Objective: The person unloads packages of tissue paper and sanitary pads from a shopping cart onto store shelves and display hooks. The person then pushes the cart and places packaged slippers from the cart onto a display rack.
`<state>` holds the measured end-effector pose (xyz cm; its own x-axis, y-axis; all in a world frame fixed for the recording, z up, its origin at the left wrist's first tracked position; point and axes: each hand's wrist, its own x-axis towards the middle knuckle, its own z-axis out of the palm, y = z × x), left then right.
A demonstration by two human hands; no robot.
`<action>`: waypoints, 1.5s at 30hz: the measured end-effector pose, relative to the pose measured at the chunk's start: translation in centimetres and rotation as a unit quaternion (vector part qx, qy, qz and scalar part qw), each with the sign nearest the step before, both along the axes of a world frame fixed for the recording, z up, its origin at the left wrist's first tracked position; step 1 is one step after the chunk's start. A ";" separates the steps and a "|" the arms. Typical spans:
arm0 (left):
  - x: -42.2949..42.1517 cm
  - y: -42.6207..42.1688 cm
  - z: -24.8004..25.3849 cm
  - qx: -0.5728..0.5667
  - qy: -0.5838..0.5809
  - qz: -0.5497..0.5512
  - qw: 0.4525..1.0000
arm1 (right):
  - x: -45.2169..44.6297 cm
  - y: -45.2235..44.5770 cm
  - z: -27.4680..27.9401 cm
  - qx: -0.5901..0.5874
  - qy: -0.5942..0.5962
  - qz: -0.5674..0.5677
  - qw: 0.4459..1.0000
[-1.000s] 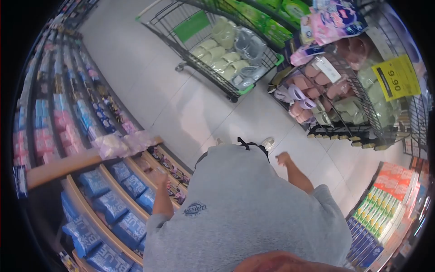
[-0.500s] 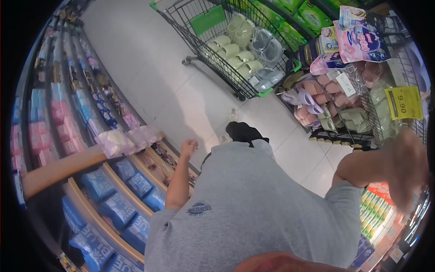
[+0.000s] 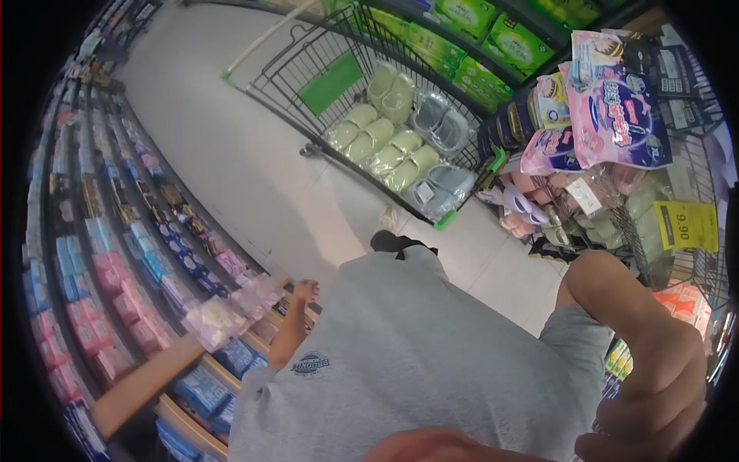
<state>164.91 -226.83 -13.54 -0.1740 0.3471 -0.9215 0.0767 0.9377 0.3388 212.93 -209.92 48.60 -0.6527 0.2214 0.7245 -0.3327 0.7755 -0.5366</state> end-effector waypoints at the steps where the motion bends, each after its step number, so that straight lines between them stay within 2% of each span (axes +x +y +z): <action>1: 0.8 3.4 1.7 0.012 0.026 -0.019 0.999 | 0.2 1.3 0.3 0.000 -0.002 -0.007 1.000; 2: 1.2 7.1 2.6 0.014 0.029 -0.026 0.999 | 0.3 2.4 0.5 0.001 -0.002 -0.013 1.000; 4: 1.6 12.5 3.7 0.107 0.022 -0.042 0.993 | 0.8 4.6 0.7 -0.004 0.001 -0.025 1.000; 9: 3.6 25.2 6.5 0.186 0.009 -0.066 0.980 | 1.6 9.1 0.9 -0.003 0.005 -0.080 0.997; 13: 5.1 29.4 7.6 0.157 -0.013 -0.132 0.979 | 1.7 11.8 1.1 0.005 0.004 -0.142 0.990; 16: 8.0 33.2 9.3 0.209 -0.055 -0.110 0.970 | 1.3 13.6 0.7 0.000 -0.001 -0.196 0.981; 17: 7.7 35.0 10.7 0.202 -0.051 -0.126 0.970 | 1.1 14.3 0.5 0.000 -0.002 -0.217 0.976; 19: 9.9 38.9 12.8 0.276 -0.105 -0.134 0.946 | 1.1 15.5 0.7 -0.005 -0.018 -0.252 0.968; 20: 10.4 41.4 13.9 0.283 -0.092 -0.177 0.938 | 0.7 16.0 0.4 -0.004 -0.032 -0.275 0.961; 23: 11.7 47.8 13.6 0.306 -0.134 -0.253 0.908 | -1.2 17.5 0.8 -0.012 -0.063 -0.341 0.938; 27: 13.5 56.5 12.4 0.253 -0.147 -0.336 0.895 | -4.5 18.9 2.1 -0.010 -0.125 -0.454 0.882; 29: 13.9 60.2 11.3 0.263 -0.156 -0.369 0.878 | -6.4 20.6 1.2 0.047 -0.077 -0.498 0.862; 31: 14.6 63.1 9.6 0.279 -0.147 -0.407 0.857 | -8.4 22.1 -0.1 0.134 -0.029 -0.576 0.806; 34: 15.5 66.9 7.6 0.267 -0.139 -0.465 0.833 | -9.3 21.5 0.2 0.093 -0.073 -0.576 0.808; 35: 15.7 67.2 7.0 0.263 -0.144 -0.474 0.828 | -9.9 21.3 -0.4 0.089 -0.096 -0.645 0.753; 38: 17.5 67.9 5.0 0.197 -0.162 -0.506 0.824 | -9.9 22.4 -7.9 0.073 -0.048 -0.787 0.611; 39: 18.0 67.9 3.9 0.171 -0.157 -0.545 0.806 | -9.0 23.7 -11.3 0.022 -0.043 -0.826 0.562; 41: 19.8 67.2 2.7 0.127 -0.187 -0.549 0.805 | -7.3 26.3 -17.9 -0.089 -0.038 -0.883 0.459; 42: 20.7 66.3 2.1 0.110 -0.199 -0.552 0.802 | -5.6 26.4 -20.8 -0.203 -0.089 -0.865 0.450; 43: 21.5 65.8 2.2 0.110 -0.202 -0.556 0.799 | -3.9 25.8 -25.9 -0.338 -0.048 -0.833 0.435; 44: 22.5 64.9 2.7 0.110 -0.223 -0.574 0.780 | -2.6 24.6 -31.1 -0.399 -0.051 -0.816 0.415; 45: 23.5 63.9 3.3 0.110 -0.243 -0.591 0.761 | -1.3 22.7 -36.2 -0.422 -0.116 -0.803 0.404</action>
<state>188.36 -162.89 -10.27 0.7238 0.1516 -0.6732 0.6375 0.2267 0.7364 211.65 -187.18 12.38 0.7955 0.5992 -0.0900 0.3720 -0.6003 -0.7080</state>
